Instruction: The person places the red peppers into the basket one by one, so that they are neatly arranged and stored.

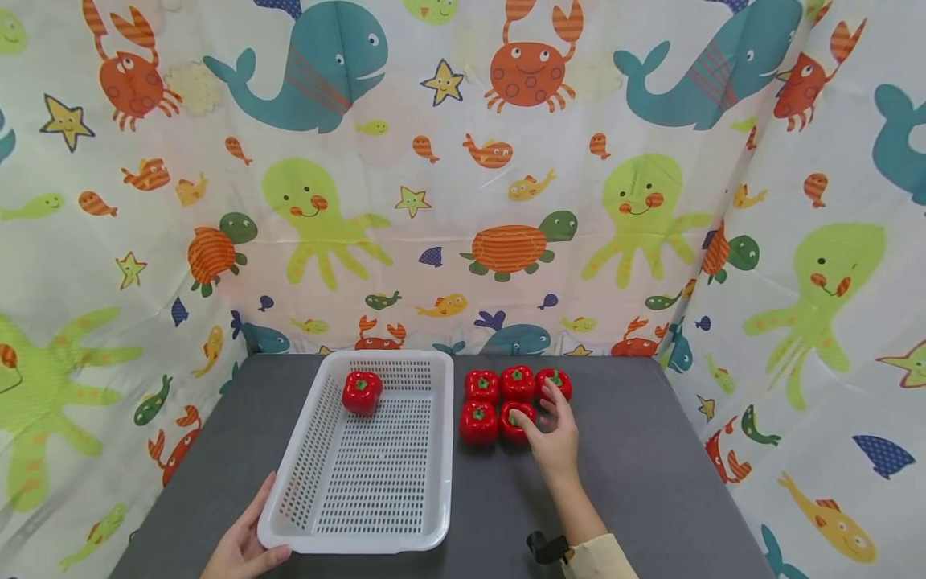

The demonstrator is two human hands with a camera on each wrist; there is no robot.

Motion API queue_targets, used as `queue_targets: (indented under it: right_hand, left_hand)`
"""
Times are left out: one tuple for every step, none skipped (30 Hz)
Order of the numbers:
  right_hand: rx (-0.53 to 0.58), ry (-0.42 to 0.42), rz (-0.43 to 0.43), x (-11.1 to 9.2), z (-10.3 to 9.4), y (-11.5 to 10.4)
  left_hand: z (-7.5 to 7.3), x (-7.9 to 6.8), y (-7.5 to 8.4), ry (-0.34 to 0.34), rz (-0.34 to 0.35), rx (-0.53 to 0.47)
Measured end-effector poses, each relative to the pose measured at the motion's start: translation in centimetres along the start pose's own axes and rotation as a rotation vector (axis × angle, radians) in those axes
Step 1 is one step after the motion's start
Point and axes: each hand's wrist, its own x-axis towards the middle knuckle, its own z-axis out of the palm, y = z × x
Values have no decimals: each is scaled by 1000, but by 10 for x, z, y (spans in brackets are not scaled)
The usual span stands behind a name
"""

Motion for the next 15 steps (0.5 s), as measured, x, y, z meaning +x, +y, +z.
queue_targets:
  right_hand:
    - [7, -8, 10, 0, 0, 5]
    - [10, -16, 19, 0, -1, 8]
    - [15, -21, 26, 0, -1, 11]
    - [20, -23, 28, 0, -2, 14]
    - [27, -27, 42, -1, -2, 12]
    - [22, -34, 55, -3, -3, 8]
    - [14, -42, 64, -3, -3, 9]
    - [14, -58, 78, -4, -3, 6]
    - [16, -75, 94, -5, -4, 3]
    - [16, -96, 111, -5, -4, 0]
    - [20, -120, 129, -6, -5, -3]
    - [23, -142, 136, -6, -5, -1]
    - [29, -161, 144, -6, -5, 3]
    - [37, -178, 156, -6, -5, 2]
    - [36, -188, 161, -6, -5, 5]
  left_hand:
    - [0, 0, 0, -7, 7, 0]
    - [0, 0, 0, -9, 4, -4]
    - [0, 1, 0, -10, 4, -6]
    - [0, 1, 0, -8, 1, -6]
    - [0, 1, 0, -7, 2, -4]
    - [0, 1, 0, -5, 1, -4]
    - [-1, 2, -1, -2, 1, -2]
    - [0, 2, 0, 6, -5, -1]
    - [0, 2, 0, 11, -7, 3]
    - [0, 1, 0, 17, -10, 8]
    - [0, 1, 0, 24, -16, 10]
    - [1, 1, 0, 32, -25, 8]
    - [1, 1, 1, 42, -34, 8]
    - [2, 0, 1, 51, -41, 10]
    - [2, 0, 1, 56, -42, 11]
